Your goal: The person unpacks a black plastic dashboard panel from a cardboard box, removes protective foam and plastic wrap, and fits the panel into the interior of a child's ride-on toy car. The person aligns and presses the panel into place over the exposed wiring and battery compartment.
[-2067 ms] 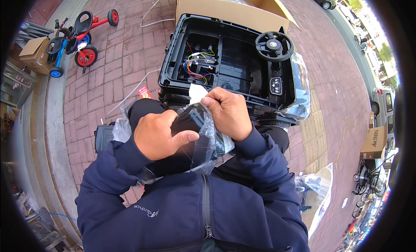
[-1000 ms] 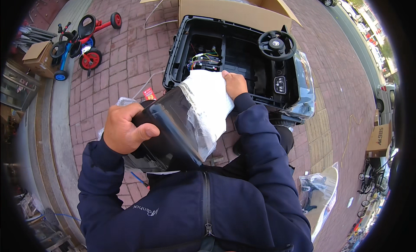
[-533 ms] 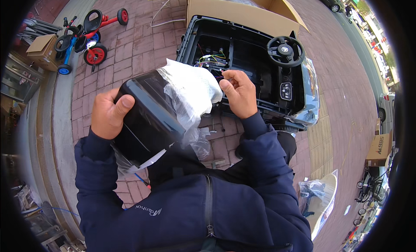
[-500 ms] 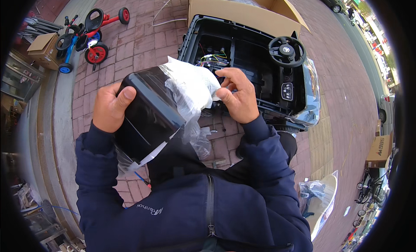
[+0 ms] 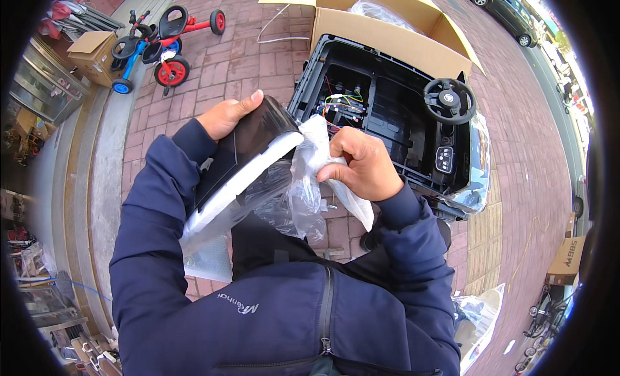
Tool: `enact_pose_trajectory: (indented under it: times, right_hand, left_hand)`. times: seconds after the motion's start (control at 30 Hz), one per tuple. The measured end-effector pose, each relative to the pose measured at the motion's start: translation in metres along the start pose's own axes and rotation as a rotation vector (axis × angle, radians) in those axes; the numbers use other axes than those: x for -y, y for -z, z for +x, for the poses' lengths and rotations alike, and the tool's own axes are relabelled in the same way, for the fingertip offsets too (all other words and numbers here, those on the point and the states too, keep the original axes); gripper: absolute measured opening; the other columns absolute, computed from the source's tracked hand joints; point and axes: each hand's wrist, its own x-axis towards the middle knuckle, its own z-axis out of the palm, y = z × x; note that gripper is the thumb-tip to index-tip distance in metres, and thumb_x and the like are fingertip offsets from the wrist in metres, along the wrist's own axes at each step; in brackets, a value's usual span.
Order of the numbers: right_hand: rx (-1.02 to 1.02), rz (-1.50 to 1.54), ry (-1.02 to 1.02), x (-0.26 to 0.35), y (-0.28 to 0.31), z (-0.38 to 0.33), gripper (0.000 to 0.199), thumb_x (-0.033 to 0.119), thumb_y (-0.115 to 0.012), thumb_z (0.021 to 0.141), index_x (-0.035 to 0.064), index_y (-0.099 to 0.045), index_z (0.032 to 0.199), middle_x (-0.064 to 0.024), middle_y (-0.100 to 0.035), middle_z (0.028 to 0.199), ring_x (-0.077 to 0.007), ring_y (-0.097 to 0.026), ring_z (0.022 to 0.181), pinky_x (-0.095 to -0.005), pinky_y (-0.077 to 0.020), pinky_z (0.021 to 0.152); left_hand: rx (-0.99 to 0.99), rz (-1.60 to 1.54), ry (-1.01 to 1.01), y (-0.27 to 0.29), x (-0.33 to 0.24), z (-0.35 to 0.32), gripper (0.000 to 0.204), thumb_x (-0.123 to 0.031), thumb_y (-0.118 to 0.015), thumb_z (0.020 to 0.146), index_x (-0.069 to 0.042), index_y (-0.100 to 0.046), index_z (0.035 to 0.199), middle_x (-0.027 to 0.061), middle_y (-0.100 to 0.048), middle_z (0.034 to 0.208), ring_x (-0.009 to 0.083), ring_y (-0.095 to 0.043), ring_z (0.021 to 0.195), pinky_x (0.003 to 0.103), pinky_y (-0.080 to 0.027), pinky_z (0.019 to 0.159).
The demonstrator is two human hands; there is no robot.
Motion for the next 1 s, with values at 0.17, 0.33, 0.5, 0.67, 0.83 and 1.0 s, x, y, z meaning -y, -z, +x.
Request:
enact_pose_trajectory:
  times: [0.17, 0.33, 0.5, 0.67, 0.83, 1.0]
  right_hand:
    - [0.051, 0.047, -0.092, -0.004, -0.003, -0.017, 0.044, 0.026, -0.091, 0.080, 0.0031, -0.053, 0.078, -0.0119, -0.053, 0.072, -0.0303, -0.051, 0.064, -0.0382, -0.0451, 0.060]
    - [0.031, 0.092, -0.181, -0.007, 0.002, -0.026, 0.041, 0.023, -0.090, 0.083, 0.0038, -0.054, 0.079, -0.0078, -0.052, 0.071, -0.0201, -0.046, 0.062, -0.0333, -0.0435, 0.058]
    - [0.019, 0.109, -0.219, -0.002, 0.005, -0.017, 0.038, 0.017, -0.089, 0.084, 0.0044, -0.054, 0.079, -0.0059, -0.051, 0.067, -0.0164, -0.044, 0.061, -0.0315, -0.0437, 0.058]
    - [-0.005, 0.066, -0.180, 0.012, 0.005, -0.012, 0.035, 0.015, -0.088, 0.086, 0.0036, -0.055, 0.078, -0.0054, -0.053, 0.066, -0.0150, -0.046, 0.060, -0.0314, -0.0444, 0.057]
    - [0.010, 0.147, -0.252, 0.018, 0.002, -0.014, 0.035, 0.015, -0.087, 0.087, 0.0031, -0.055, 0.078, -0.0051, -0.054, 0.067, -0.0134, -0.046, 0.061, -0.0307, -0.0451, 0.057]
    - [-0.084, 0.147, -0.130, 0.018, 0.008, -0.019, 0.035, 0.015, -0.087, 0.088, 0.0031, -0.056, 0.078, -0.0035, -0.055, 0.067, -0.0109, -0.046, 0.062, -0.0285, -0.0436, 0.058]
  left_hand:
    - [0.025, -0.057, 0.066, -0.015, 0.045, 0.014, 0.068, -0.066, -0.064, 0.099, -0.001, -0.068, 0.117, 0.0045, -0.071, 0.097, 0.0124, -0.066, 0.083, 0.028, -0.055, 0.077]
    - [0.163, 0.145, -0.364, -0.023, 0.037, 0.007, 0.086, -0.070, -0.059, 0.099, 0.002, -0.051, 0.145, 0.0126, -0.059, 0.136, 0.0195, -0.056, 0.127, 0.034, -0.044, 0.109]
    - [0.272, 0.902, -0.670, -0.033, -0.010, -0.036, 0.106, -0.055, -0.079, 0.087, -0.002, -0.028, 0.164, 0.0304, -0.032, 0.166, 0.0416, -0.028, 0.157, 0.044, -0.030, 0.125]
    - [0.115, 0.975, -0.556, -0.054, -0.024, -0.058, 0.110, -0.019, -0.083, 0.073, -0.007, -0.026, 0.166, 0.0270, -0.042, 0.162, 0.0379, -0.049, 0.146, 0.039, -0.039, 0.119]
    - [0.223, 0.809, -0.482, -0.042, -0.026, -0.057, 0.111, -0.037, -0.089, 0.077, -0.003, -0.030, 0.165, 0.0244, -0.048, 0.157, 0.0337, -0.051, 0.144, 0.039, -0.039, 0.119]
    - [0.258, 0.570, -0.503, -0.033, -0.006, -0.066, 0.118, -0.058, -0.084, 0.083, 0.001, -0.024, 0.166, 0.0211, -0.039, 0.166, 0.0287, -0.039, 0.154, 0.037, -0.029, 0.125]
